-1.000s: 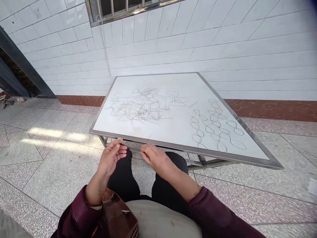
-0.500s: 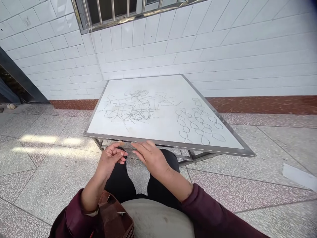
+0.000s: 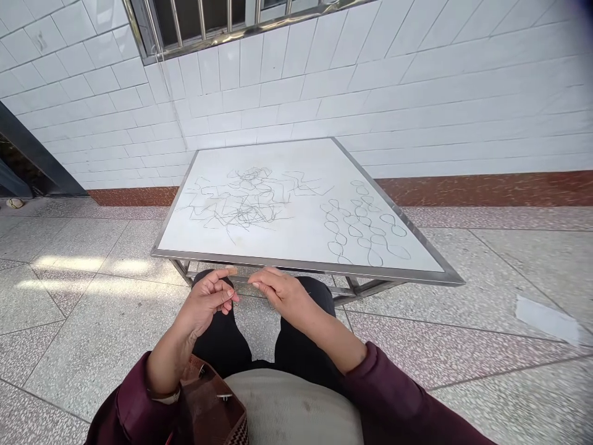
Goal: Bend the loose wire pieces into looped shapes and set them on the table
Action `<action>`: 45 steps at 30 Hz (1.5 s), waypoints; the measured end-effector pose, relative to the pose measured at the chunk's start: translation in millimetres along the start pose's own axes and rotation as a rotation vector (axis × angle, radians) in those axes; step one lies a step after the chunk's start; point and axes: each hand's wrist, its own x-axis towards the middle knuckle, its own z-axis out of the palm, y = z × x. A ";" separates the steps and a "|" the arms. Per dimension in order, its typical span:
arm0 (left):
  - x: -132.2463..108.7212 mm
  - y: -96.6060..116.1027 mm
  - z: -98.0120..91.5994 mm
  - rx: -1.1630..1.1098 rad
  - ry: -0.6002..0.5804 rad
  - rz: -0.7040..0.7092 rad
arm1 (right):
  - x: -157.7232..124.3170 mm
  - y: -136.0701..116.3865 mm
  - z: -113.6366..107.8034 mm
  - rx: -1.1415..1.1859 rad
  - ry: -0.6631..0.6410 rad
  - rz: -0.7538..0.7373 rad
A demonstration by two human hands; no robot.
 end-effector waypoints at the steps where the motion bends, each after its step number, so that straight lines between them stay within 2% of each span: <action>1: 0.3 0.3 -1.6 0.004 0.014 0.003 | -0.4 0.2 -1.2 -0.007 0.008 0.029; 7: 0.1 7.2 -24.0 -0.021 0.142 0.071 | -2.6 4.0 -7.4 -0.047 0.092 0.154; 11: -1.5 14.8 -36.2 -0.039 0.287 0.108 | -3.4 0.7 -15.1 -0.073 0.150 0.146; 13: -1.8 17.8 -31.5 -0.008 0.273 0.093 | -3.6 -4.0 -17.2 -0.072 0.148 0.112; 18: 1.2 19.2 2.8 0.033 0.013 0.015 | -5.2 -14.8 -14.7 -0.096 0.104 0.005; 21: 1.9 15.8 16.9 -0.009 -0.063 -0.013 | -7.7 -16.9 -13.2 -0.108 0.107 -0.034; 28: -7.9 13.1 17.8 -0.150 -0.140 -0.037 | -11.8 -21.2 -17.2 -0.041 0.141 -0.007; 31: -12.2 12.5 21.1 -0.154 -0.154 -0.023 | -12.9 -24.0 -16.8 -0.004 0.154 0.005; 36: -16.6 6.9 32.4 -0.221 -0.091 0.066 | -16.7 -30.6 -14.7 0.115 0.190 0.108; 40: -21.2 4.2 40.5 -0.253 -0.107 0.093 | -20.3 -37.2 -16.7 0.204 0.206 0.164; 45: -29.1 1.8 53.2 -0.235 -0.027 0.240 | -22.2 -45.6 -17.2 0.436 0.144 0.282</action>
